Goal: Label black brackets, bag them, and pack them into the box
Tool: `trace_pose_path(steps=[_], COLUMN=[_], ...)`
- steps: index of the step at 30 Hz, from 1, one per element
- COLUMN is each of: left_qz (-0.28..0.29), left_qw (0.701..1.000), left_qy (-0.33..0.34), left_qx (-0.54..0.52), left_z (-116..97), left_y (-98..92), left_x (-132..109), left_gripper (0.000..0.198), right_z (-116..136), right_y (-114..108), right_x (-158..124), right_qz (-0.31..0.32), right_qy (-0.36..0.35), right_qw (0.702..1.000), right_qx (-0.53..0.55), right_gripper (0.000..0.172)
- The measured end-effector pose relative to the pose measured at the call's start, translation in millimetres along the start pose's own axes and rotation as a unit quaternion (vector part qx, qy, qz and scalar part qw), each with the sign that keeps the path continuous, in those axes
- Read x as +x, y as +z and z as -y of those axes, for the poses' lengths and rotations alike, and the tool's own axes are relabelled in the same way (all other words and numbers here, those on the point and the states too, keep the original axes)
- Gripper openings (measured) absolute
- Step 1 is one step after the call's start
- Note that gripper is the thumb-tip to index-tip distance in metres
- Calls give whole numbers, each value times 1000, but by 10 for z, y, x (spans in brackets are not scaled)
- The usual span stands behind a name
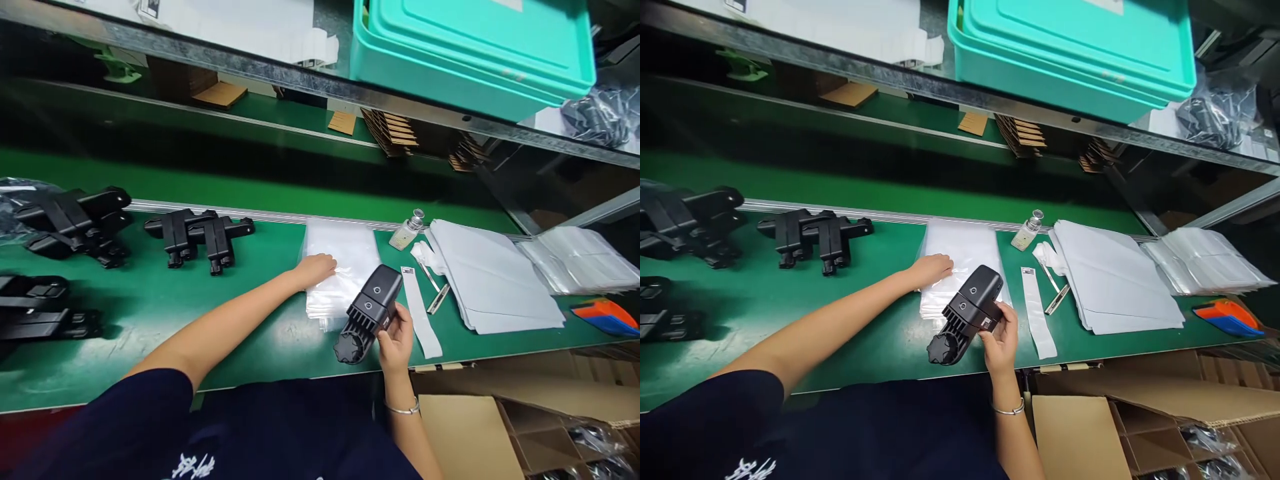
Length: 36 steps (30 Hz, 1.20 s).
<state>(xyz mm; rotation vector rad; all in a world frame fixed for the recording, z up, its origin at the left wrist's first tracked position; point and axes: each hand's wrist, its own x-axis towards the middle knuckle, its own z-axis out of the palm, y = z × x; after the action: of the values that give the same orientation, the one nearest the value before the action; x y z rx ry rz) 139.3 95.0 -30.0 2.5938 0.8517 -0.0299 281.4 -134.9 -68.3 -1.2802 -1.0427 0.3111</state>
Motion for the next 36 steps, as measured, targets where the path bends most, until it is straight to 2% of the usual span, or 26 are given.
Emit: trace_pose_path(steps=[3,6,9,11,12,13,15,18,20,22,24,27,29,31,34,36], left_qz=[21,2,-77,-145,-160,-159,-128,-80,-51,-20,-5,-8,-16,-21,-13,-11], left_qw=[1000,999,995,986,985,985,989,994,995,996,997,994,991,993,998,998], left_qy=[-13,-34,-69,-75,-55,-34,6,40,49,39,-1,-77,-111,-99,-7,26], left_qx=[-9,-17,-2,20,38,57,76,63,68,76,81,79,70,62,59,56], left_z=[40,85,170,268,323,378,460,472,432,419,478,653,715,683,566,541], left_y=[-107,-354,-647,-767,-778,-747,-550,3,377,600,613,390,281,315,539,626], left_x=[53,-36,-385,-763,-972,-1183,-1575,-2000,-2121,-2072,-1868,-1474,-1343,-1398,-1667,-1739], left_gripper=[21,24,35,34,32,30,31,29,53,67,65,62,62,66,76,74], right_z=[-1,29,142,248,300,348,423,482,500,513,528,564,601,647,728,778], right_y=[-46,-37,-10,1,5,10,24,72,119,170,225,307,350,372,370,367], right_x=[0,20,67,114,141,167,212,238,228,210,196,188,183,175,163,162], right_qz=[-11,-33,-28,-14,-7,-1,10,11,13,19,25,31,41,52,64,75], right_qy=[14,61,167,245,279,309,357,395,408,420,428,425,418,412,408,406], right_qw=[999,995,979,960,948,935,911,884,873,864,859,862,866,869,874,877], right_qx=[31,70,110,138,154,171,205,249,268,277,279,275,271,267,255,245], right_gripper=[53,56,54,51,51,52,53,51,48,47,46,47,48,50,50,50])
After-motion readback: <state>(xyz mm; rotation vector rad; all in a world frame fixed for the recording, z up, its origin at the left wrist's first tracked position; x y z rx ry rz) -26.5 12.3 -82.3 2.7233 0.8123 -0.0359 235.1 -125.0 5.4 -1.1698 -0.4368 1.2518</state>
